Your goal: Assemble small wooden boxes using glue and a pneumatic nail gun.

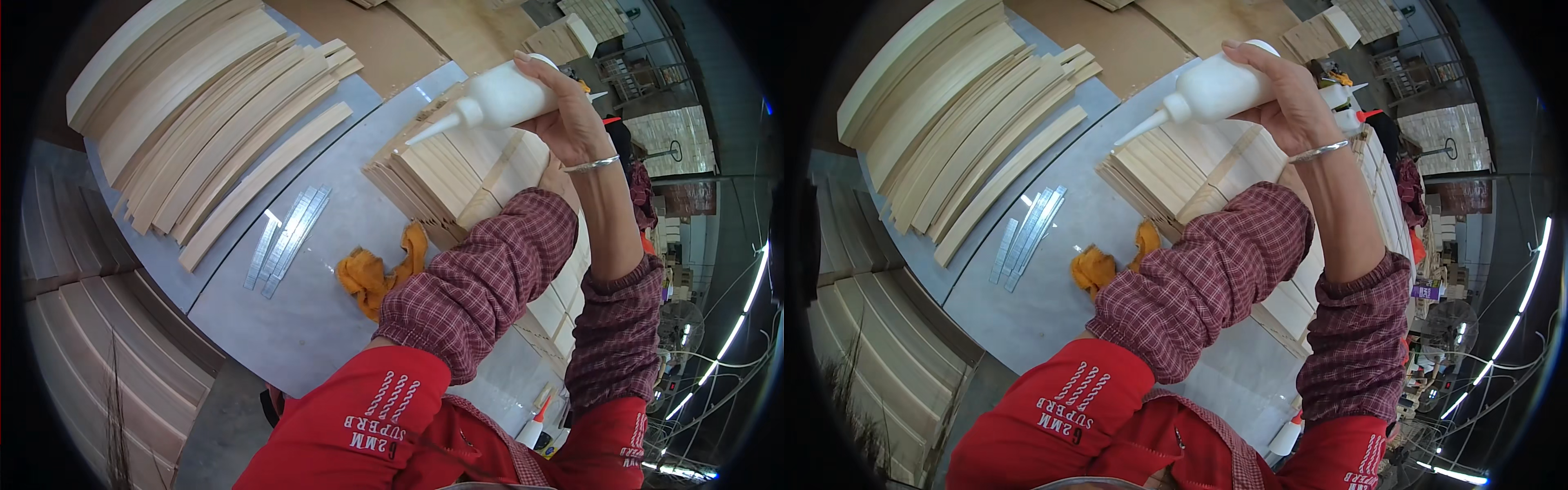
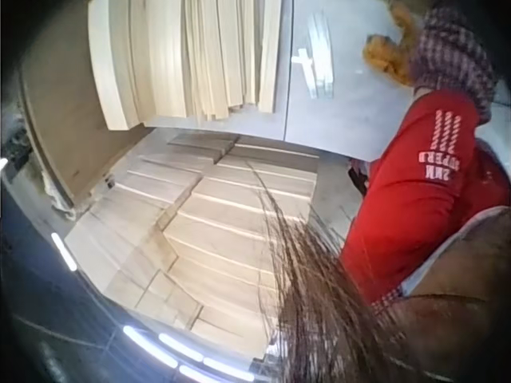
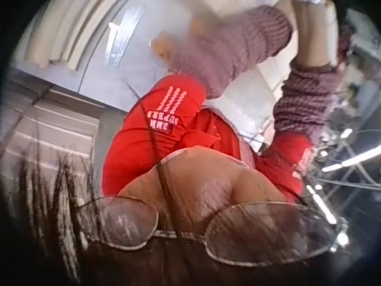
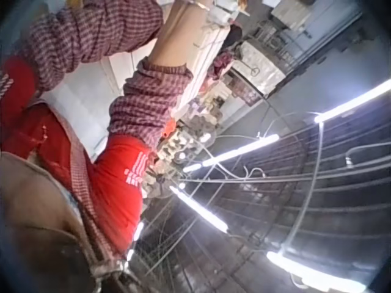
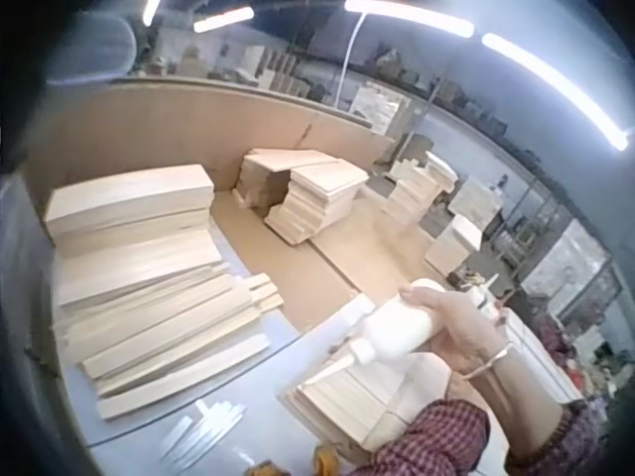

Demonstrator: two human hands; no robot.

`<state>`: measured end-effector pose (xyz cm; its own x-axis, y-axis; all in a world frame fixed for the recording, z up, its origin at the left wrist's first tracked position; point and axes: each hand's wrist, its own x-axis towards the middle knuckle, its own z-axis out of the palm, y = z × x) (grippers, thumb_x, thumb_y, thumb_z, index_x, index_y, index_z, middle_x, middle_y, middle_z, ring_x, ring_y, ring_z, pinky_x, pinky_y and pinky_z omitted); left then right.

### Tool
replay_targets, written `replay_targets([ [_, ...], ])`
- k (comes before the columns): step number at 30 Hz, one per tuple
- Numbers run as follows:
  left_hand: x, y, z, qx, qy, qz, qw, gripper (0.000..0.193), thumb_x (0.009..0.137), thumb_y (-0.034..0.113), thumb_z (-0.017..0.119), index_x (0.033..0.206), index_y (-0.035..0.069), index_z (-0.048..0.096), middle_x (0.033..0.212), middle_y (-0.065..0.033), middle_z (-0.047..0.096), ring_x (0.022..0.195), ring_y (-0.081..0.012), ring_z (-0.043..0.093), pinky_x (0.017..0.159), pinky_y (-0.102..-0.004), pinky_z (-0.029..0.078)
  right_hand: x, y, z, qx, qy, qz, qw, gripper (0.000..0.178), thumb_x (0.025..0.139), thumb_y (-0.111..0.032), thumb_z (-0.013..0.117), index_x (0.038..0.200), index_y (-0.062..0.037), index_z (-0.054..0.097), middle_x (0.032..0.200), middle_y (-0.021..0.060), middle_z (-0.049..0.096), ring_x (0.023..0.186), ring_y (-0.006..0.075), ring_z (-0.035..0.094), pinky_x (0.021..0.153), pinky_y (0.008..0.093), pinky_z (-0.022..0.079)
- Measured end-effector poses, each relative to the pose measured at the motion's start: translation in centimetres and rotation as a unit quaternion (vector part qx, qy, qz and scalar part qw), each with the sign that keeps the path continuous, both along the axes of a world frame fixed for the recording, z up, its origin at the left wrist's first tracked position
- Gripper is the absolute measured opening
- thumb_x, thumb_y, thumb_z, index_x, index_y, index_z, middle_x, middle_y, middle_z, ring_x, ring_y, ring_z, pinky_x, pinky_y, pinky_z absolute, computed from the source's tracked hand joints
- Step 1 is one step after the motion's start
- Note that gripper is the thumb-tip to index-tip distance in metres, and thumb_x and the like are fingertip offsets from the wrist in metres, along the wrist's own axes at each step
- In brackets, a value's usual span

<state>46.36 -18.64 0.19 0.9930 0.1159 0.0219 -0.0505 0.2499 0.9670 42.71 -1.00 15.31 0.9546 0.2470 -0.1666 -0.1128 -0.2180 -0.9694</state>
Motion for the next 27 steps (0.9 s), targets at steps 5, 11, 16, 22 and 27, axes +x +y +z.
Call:
replay_targets([
  [5, 1.3, -0.9, 1.2, -0.296, 0.124, 0.008, 0.947, 0.043, 0.096, 0.03, 0.038, 0.131, 0.006, 0.042, 0.138, -0.0104, 0.041, 0.128, -0.0231, 0.037, 0.108, -0.0366, 0.026, 0.1, 1.2, -0.3, -0.035, 0.001, 0.026, 0.999, 0.053, 0.072, -0.025, 0.076, 0.111, 0.0073, 0.06, 0.102, 0.0242, 0.06, 0.088, 0.034, 0.063, 0.072, 0.0418, 0.058],
  [11, 1.6, -0.6, 1.2, -0.623, 0.141, -0.054, 0.767, 0.048, 0.097, 0.037, 0.034, 0.135, 0.007, 0.039, 0.144, -0.0102, 0.036, 0.131, -0.0258, 0.034, 0.11, -0.0398, 0.023, 0.0, 1.8, -0.4, -0.077, 0.015, 0.056, 0.995, 0.056, 0.074, -0.029, 0.074, 0.116, 0.0042, 0.057, 0.109, 0.0212, 0.056, 0.097, 0.0312, 0.059, 0.079, 0.0421, 0.052],
  [16, 0.3, 0.4, 1.2, -0.876, -0.069, -0.262, 0.399, 0.055, 0.099, 0.05, 0.027, 0.134, 0.011, 0.043, 0.142, -0.0094, 0.04, 0.125, -0.0312, 0.041, 0.105, -0.0434, 0.03, 0.2, 1.5, -0.4, -0.082, -0.003, 0.045, 0.996, 0.056, 0.073, -0.029, 0.074, 0.113, 0.0064, 0.058, 0.106, 0.022, 0.058, 0.093, 0.0311, 0.06, 0.076, 0.0404, 0.054],
  [22, 0.3, 1.5, -1.1, -0.912, 0.043, -0.401, -0.07, 0.054, 0.099, 0.047, 0.028, 0.135, 0.01, 0.043, 0.142, -0.0109, 0.04, 0.125, -0.0305, 0.041, 0.106, -0.0454, 0.027, 0.2, 2.1, -0.1, -0.096, -0.018, 0.059, 0.993, 0.053, 0.073, -0.026, 0.074, 0.109, 0.0101, 0.058, 0.1, 0.0223, 0.061, 0.085, 0.0302, 0.063, 0.072, 0.0372, 0.055],
  [27, -0.7, 2.0, -0.5, -0.687, 0.178, -0.278, -0.647, 0.05, 0.097, 0.039, 0.033, 0.136, 0.008, 0.041, 0.145, -0.011, 0.037, 0.13, -0.0292, 0.034, 0.109, -0.0476, 0.019, 1.0, 1.4, -0.1, -0.102, -0.036, 0.046, 0.993, 0.049, 0.073, -0.022, 0.075, 0.104, 0.0122, 0.059, 0.096, 0.0227, 0.062, 0.081, 0.0311, 0.064, 0.07, 0.0358, 0.056],
])
